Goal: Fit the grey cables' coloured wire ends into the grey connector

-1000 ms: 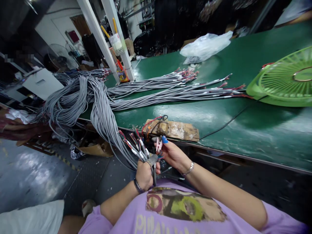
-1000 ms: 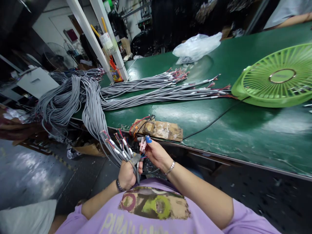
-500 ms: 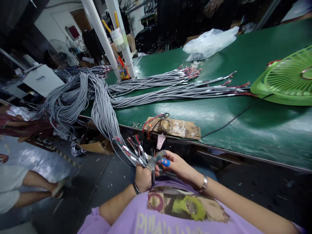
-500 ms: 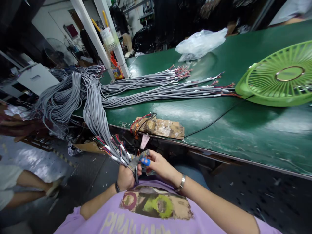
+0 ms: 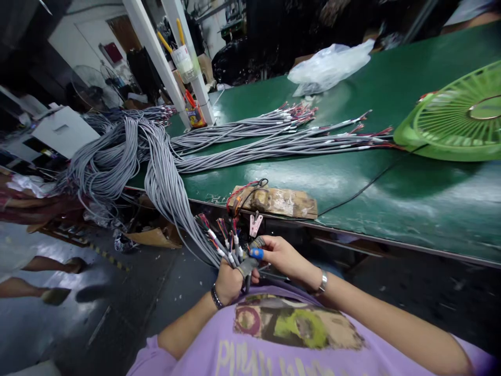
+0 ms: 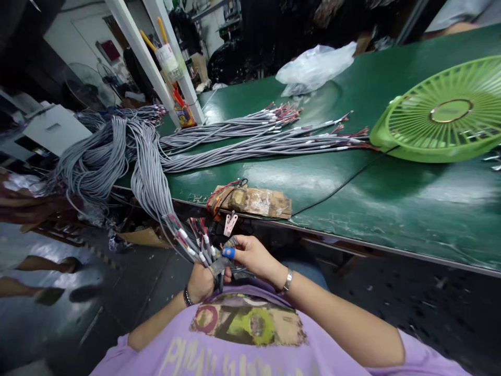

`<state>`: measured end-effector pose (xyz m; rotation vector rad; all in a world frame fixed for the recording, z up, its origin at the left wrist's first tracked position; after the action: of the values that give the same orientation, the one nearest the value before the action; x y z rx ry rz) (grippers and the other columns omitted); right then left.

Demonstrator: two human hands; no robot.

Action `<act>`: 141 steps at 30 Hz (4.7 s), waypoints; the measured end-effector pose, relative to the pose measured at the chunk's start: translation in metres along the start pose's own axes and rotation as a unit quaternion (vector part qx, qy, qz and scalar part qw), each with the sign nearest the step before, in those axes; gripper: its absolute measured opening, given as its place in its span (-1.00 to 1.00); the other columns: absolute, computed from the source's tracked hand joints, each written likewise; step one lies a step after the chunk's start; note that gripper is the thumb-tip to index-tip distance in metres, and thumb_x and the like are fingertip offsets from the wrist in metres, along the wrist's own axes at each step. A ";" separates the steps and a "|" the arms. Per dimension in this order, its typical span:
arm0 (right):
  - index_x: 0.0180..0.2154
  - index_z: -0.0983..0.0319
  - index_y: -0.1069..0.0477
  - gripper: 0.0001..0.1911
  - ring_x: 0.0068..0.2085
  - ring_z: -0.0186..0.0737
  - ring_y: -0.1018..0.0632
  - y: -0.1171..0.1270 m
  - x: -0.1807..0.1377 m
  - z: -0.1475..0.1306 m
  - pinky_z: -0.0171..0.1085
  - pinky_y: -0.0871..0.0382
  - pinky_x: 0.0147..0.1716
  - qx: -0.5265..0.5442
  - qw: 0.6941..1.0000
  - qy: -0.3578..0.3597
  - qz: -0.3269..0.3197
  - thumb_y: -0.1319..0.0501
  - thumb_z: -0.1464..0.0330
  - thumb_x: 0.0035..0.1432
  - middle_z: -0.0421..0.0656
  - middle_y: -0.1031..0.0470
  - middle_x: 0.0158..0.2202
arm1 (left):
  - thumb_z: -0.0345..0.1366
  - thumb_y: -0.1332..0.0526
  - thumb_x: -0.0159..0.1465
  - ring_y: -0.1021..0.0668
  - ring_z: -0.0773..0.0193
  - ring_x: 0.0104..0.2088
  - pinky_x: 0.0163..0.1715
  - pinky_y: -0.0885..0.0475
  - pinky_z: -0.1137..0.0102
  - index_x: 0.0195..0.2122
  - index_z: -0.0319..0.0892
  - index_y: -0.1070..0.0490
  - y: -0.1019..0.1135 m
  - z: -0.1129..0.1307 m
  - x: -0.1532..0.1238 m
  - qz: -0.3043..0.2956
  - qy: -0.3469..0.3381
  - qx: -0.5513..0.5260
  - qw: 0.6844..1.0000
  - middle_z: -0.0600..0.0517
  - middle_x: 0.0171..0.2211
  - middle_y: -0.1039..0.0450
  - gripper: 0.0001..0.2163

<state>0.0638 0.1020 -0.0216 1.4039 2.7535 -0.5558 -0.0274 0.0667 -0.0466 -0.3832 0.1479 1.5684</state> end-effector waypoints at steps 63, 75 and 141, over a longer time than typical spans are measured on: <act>-0.44 0.26 -0.48 -0.64 -0.52 -0.41 -0.36 0.029 0.038 0.003 -0.36 -0.25 -0.48 0.309 0.945 0.008 0.107 -0.38 0.10 -0.16 -0.24 -0.43 -0.54 | -0.12 -0.35 -0.08 -0.36 0.43 -0.75 -0.74 -0.25 0.53 -0.57 -0.25 -0.37 -0.002 0.013 0.011 0.110 0.017 -0.119 0.987 0.09 -0.74 -0.37 -0.71; -0.43 0.25 -0.41 -0.60 -0.48 -0.35 -0.43 0.020 0.019 0.016 -0.35 -0.32 -0.49 0.253 0.965 -0.064 0.040 -0.30 0.03 -0.09 -0.16 -0.46 -0.44 | -0.10 -0.35 -0.06 -0.36 0.42 -0.75 -0.73 -0.26 0.51 -0.58 -0.24 -0.38 0.005 0.011 0.004 0.101 -0.002 -0.088 0.991 0.09 -0.73 -0.37 -0.71; -0.53 0.29 -0.45 -0.61 -0.51 -0.40 -0.36 0.029 0.043 0.003 -0.35 -0.24 -0.45 0.318 0.941 0.022 0.116 -0.40 0.09 -0.22 -0.23 -0.41 -0.56 | -0.16 -0.33 -0.04 -0.38 0.40 -0.74 -0.70 -0.29 0.50 -0.61 -0.26 -0.42 -0.007 0.015 0.018 0.067 -0.014 -0.090 0.994 0.08 -0.74 -0.37 -0.75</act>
<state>0.0609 0.1504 -0.0401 1.8202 2.4760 -1.5059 -0.0227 0.0885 -0.0377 -0.5013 0.0102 1.7255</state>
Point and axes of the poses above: each hand's wrist, its own x-axis towards the middle knuckle, its own y-axis out of the back of the hand, z = x × y, the point moved 9 cm from there along x, towards the middle knuckle
